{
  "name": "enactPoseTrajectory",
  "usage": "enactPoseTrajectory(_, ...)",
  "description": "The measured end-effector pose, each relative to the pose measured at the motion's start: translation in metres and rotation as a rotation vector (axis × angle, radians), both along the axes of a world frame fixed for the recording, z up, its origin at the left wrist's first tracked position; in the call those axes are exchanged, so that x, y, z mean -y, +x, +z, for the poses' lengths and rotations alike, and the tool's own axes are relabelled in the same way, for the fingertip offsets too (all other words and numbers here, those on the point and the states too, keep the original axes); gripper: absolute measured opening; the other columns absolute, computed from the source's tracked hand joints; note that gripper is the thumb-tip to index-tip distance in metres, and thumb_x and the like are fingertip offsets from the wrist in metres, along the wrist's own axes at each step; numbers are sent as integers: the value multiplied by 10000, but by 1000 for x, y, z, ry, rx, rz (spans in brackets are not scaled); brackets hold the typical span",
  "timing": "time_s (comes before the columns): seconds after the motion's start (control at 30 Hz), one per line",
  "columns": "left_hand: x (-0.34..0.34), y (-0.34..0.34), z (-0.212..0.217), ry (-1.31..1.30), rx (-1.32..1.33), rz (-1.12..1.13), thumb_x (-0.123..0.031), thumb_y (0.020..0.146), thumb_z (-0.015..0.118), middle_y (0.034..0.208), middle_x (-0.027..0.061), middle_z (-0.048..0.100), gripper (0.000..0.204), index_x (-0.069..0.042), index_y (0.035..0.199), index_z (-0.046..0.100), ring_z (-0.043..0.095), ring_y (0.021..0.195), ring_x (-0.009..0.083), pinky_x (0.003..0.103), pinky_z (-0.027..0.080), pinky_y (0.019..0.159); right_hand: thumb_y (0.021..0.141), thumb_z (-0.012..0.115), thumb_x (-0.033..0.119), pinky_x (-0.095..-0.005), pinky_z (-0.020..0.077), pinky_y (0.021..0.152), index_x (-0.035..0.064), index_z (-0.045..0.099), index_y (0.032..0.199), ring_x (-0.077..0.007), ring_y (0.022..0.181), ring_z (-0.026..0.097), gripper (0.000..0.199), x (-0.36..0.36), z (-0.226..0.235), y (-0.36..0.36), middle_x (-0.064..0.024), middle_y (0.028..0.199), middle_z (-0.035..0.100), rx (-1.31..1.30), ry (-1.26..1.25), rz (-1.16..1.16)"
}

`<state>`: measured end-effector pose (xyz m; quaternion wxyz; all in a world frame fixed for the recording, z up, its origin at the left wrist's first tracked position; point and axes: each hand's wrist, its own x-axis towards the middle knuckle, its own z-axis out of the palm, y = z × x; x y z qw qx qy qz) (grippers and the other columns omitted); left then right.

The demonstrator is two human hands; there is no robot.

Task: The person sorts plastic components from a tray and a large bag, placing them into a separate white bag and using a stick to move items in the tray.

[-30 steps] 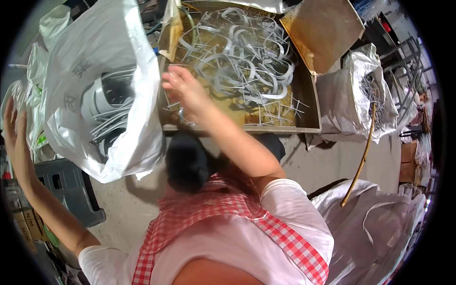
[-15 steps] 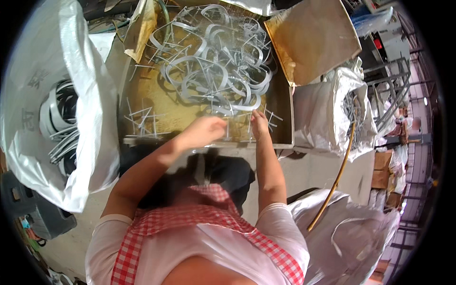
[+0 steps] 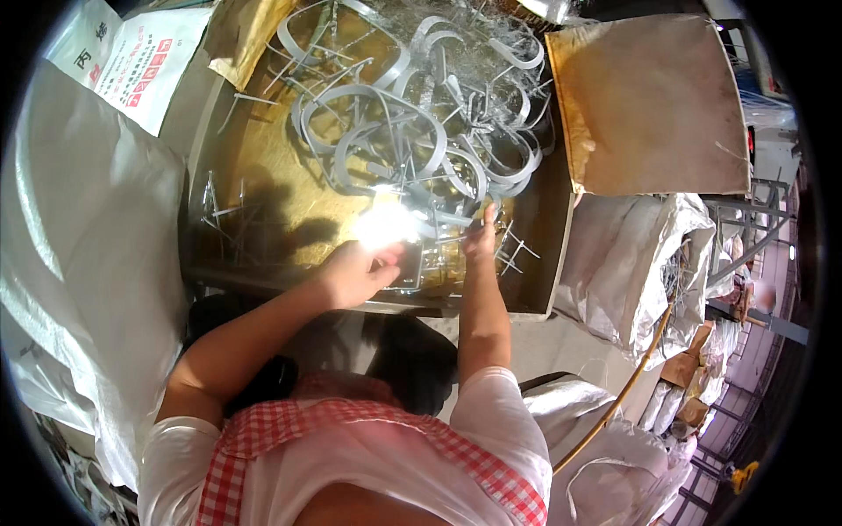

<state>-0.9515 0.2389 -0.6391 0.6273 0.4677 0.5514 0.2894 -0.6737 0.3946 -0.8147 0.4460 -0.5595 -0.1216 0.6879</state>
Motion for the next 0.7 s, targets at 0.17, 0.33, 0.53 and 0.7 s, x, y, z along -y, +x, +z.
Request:
enactPoseTrajectory(0.17,-3,-8,11,63,42,-24,-104,841,548,980,125,612,304,23,1115,511,583,859,149,267,460,766,758,609,528,-424,308,973,82,430,1248,-249,1136,423,688,-21,-6,-23,-91,1212,493,-166,-49,66)
enactPoseTrajectory(0.33,4,-10,13,269,-189,-54,-137,817,565,981,178,613,331,-7,1117,513,609,873,274,328,475,755,787,618,438,-409,274,988,113,491,1207,-200,1125,434,546,-52,-23,-56,-34,1195,517,140,65,203)
enactPoseTrajectory(0.53,4,-8,4,247,-328,-172,-202,826,550,1012,167,600,367,-24,1141,488,569,950,314,376,447,824,725,698,65,-299,399,855,78,530,1123,-155,968,508,432,-60,5,-116,-9,964,579,-155,203,82)
enactPoseTrajectory(0.7,2,-11,4,276,-323,122,-171,817,564,1144,169,544,462,-27,1233,423,545,1027,289,371,442,849,732,668,21,-271,395,824,56,415,1274,-116,900,500,599,-45,81,-138,1,1011,529,-126,370,379)
